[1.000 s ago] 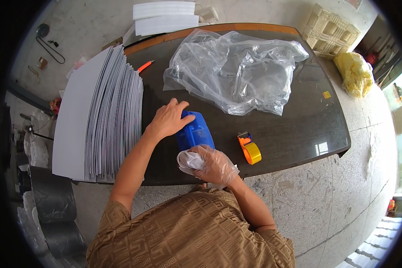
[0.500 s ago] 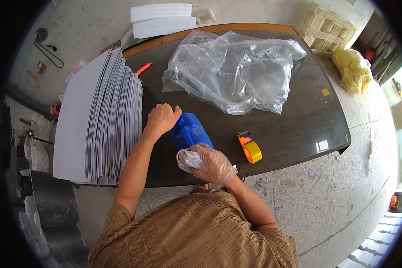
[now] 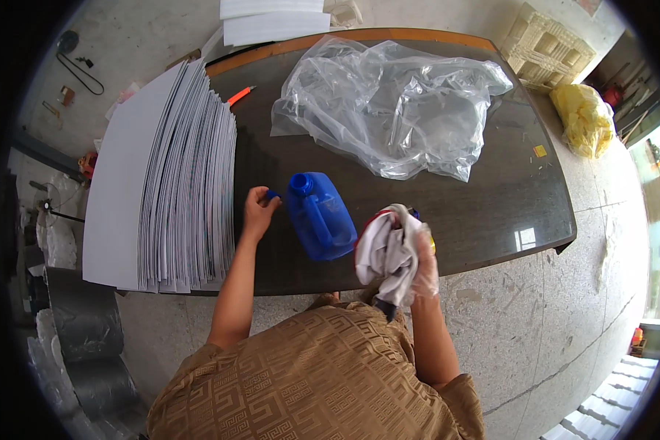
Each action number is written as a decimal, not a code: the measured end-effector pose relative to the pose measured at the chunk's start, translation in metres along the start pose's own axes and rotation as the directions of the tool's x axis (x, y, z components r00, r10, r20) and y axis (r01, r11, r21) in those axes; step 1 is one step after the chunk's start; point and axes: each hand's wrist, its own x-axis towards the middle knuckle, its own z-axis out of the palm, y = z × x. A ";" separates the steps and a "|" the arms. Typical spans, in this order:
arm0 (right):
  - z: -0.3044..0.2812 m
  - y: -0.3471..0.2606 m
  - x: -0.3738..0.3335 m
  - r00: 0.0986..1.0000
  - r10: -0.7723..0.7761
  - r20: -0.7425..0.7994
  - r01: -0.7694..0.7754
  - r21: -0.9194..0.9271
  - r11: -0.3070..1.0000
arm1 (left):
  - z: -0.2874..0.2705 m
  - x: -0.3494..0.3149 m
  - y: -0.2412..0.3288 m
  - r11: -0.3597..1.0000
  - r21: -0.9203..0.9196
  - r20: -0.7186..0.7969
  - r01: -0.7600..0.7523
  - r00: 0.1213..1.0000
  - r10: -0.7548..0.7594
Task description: The person puts on a pair of disposable plastic gloves and then pours liquid from a blue plastic container onto a white cloth. The person handles the gloves and the container with care, ensuring the cloth is saturated with the liquid.
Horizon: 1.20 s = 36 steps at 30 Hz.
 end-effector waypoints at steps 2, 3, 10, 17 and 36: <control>0.011 -0.001 -0.008 0.992 0.018 -0.124 0.002 0.161 0.987 | 0.010 -0.014 -0.024 0.977 0.212 -0.060 -0.019 0.998 0.032; 0.001 -0.003 -0.012 0.993 0.037 -0.108 -0.017 0.183 0.983 | 0.013 -0.017 -0.033 0.965 0.261 -0.063 -0.007 0.998 0.024; -0.041 -0.001 -0.037 0.921 -0.021 -0.388 0.082 0.143 0.986 | 0.037 0.014 -0.071 0.923 0.369 -0.046 -0.111 0.989 0.137; -0.065 -0.012 -0.070 0.896 -0.140 -0.421 0.177 0.049 0.983 | 0.053 0.126 -0.068 0.944 0.245 0.285 -0.219 0.947 0.146; -0.099 0.004 -0.086 0.880 -0.259 -0.397 0.316 0.082 0.945 | 0.034 0.015 0.052 0.976 -0.217 -0.123 -0.035 0.992 0.008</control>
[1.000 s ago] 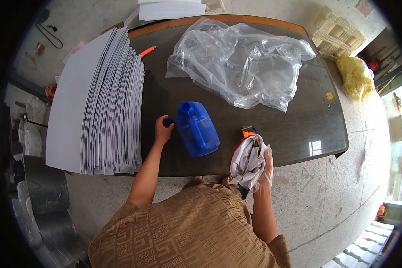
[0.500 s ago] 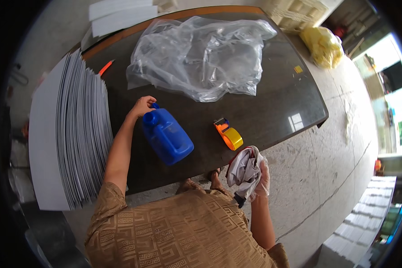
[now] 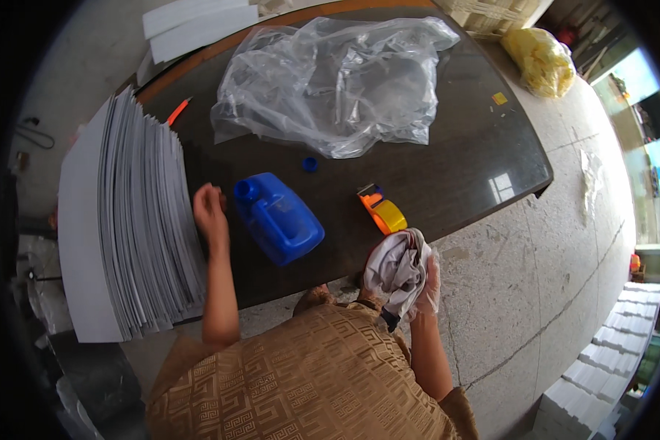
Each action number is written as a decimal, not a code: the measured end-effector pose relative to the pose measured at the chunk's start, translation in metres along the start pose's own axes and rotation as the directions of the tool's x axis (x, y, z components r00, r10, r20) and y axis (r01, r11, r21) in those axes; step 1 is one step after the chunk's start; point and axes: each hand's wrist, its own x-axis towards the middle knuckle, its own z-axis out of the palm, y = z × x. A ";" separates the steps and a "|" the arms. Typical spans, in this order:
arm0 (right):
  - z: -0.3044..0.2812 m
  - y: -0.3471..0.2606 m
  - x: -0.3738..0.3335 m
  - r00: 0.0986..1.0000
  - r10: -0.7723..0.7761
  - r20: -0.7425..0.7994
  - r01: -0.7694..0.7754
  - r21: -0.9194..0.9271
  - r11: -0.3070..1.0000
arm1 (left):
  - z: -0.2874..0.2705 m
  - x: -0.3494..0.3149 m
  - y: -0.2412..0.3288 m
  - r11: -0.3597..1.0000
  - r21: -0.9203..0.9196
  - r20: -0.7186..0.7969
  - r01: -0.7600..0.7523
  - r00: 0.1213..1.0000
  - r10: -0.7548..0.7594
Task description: The person puts on a pair of disposable plastic gloves and then pours liquid from a blue plastic container onto a white cloth. The person handles the gloves and the container with care, ensuring the cloth is saturated with the liquid.
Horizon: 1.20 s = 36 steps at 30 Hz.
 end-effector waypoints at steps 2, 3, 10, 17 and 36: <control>0.005 0.012 0.018 0.998 0.030 0.048 -0.028 -0.045 0.999 | -0.011 -0.074 0.055 0.997 0.048 0.004 -0.058 0.998 0.058; 0.010 0.016 0.025 0.996 0.046 0.071 -0.040 -0.079 0.996 | -0.013 -0.103 0.071 0.995 0.062 0.042 -0.074 0.997 0.072; 0.036 0.045 0.048 0.906 0.271 0.325 -0.206 -0.221 0.953 | 0.046 -0.134 0.127 0.720 0.576 0.303 -0.388 0.919 0.252; 0.027 0.054 0.025 0.949 0.241 0.205 -0.262 0.086 0.961 | 0.015 -0.115 0.114 0.862 0.447 0.353 -0.241 0.932 0.078; -0.058 0.086 -0.008 0.983 0.131 0.132 -0.152 0.163 0.975 | 0.047 -0.063 0.179 0.375 0.113 0.957 -0.920 0.203 0.208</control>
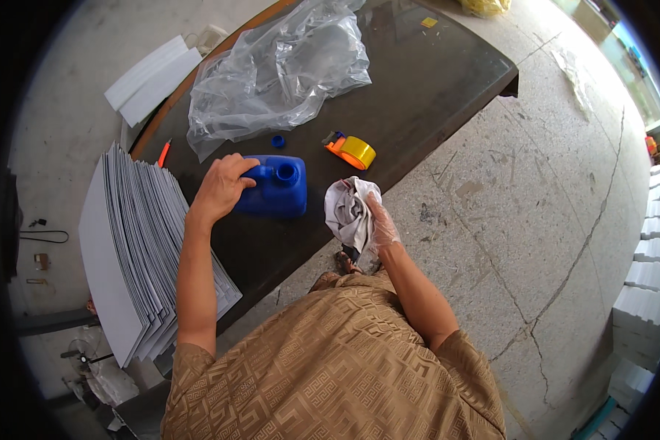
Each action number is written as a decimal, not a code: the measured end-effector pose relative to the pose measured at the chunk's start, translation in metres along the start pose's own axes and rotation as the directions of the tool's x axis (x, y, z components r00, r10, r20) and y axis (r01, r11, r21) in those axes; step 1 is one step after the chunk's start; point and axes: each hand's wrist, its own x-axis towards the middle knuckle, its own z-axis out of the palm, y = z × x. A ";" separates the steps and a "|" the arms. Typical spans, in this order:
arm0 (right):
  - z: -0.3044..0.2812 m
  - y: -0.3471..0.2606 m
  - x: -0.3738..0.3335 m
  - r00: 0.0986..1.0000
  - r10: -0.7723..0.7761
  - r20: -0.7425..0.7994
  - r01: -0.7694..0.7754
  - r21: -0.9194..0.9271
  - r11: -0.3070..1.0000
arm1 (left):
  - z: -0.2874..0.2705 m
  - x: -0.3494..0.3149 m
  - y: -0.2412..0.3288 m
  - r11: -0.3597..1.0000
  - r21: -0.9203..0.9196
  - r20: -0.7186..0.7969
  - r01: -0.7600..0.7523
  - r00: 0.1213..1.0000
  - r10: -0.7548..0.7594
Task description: The person puts on a pair of disposable plastic gloves and then pours liquid from a blue plastic container onto a white cloth. The person handles the gloves and the container with care, ensuring the cloth is saturated with the liquid.
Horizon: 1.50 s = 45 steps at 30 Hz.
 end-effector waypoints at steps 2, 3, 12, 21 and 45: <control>0.000 0.005 -0.004 1.000 0.031 0.006 -0.031 0.036 0.999 | -0.003 0.006 0.016 0.994 0.094 0.013 -0.058 0.998 0.057; 0.000 0.007 -0.006 0.999 0.045 0.009 -0.045 0.054 0.998 | -0.004 0.008 0.024 0.987 0.131 0.016 -0.093 0.996 0.091; -0.009 0.028 -0.015 1.000 -0.025 -0.006 0.025 0.120 0.992 | 0.041 0.002 0.066 0.928 0.290 0.104 -0.235 0.971 0.214; -0.039 0.025 -0.031 0.970 -0.245 0.003 0.240 0.174 0.955 | 0.096 0.021 0.107 0.796 0.394 0.252 -0.460 0.887 0.387; -0.117 0.045 -0.042 0.939 -0.344 -0.013 0.330 0.318 0.889 | 0.168 0.032 0.154 0.619 0.327 0.443 -0.714 0.695 0.566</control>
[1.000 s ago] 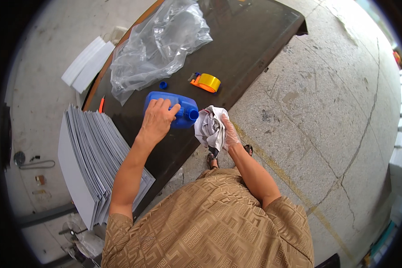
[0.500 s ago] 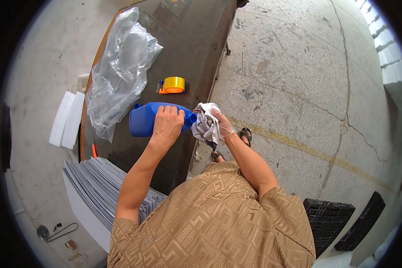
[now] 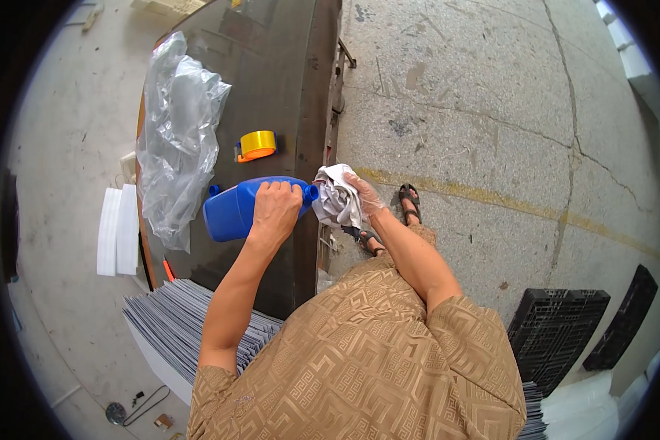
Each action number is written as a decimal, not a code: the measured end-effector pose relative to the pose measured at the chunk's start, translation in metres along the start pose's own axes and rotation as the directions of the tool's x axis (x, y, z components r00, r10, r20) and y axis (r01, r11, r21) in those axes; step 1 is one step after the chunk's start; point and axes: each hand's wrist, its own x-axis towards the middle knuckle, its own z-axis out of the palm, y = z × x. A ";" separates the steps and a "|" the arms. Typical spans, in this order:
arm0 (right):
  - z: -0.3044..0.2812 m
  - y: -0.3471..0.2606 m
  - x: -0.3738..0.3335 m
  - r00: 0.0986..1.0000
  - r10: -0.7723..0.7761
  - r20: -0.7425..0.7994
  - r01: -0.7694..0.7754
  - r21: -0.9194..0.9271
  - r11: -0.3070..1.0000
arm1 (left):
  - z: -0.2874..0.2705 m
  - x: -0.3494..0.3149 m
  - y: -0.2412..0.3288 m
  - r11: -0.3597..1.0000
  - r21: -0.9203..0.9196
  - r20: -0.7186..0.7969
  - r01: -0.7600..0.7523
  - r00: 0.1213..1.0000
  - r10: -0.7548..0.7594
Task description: The person puts on a pair of disposable plastic gloves and then pours liquid from a blue plastic container onto a white cloth. The person handles the gloves and the container with care, ensuring the cloth is saturated with the liquid.
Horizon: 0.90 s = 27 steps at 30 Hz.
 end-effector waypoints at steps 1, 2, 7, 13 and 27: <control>0.006 -0.001 -0.005 0.999 0.007 -0.041 -0.006 0.034 0.999 | 0.001 0.001 0.002 1.000 -0.006 0.007 -0.006 1.000 0.006; 0.003 -0.001 -0.005 1.000 0.013 -0.013 -0.012 0.046 0.999 | 0.002 0.003 0.004 1.000 -0.012 0.014 -0.012 1.000 0.012; -0.006 0.000 -0.004 0.999 0.046 0.008 -0.047 0.119 0.992 | 0.012 0.010 0.013 0.998 -0.025 0.040 -0.050 0.998 0.051; -0.027 0.006 0.002 0.999 0.033 0.038 -0.036 0.096 0.995 | 0.017 0.012 0.018 0.997 -0.041 0.063 -0.069 0.995 0.072; -0.046 0.017 0.005 0.997 0.030 0.077 -0.040 0.128 0.991 | 0.023 0.011 0.028 0.997 -0.062 0.137 -0.044 0.989 0.052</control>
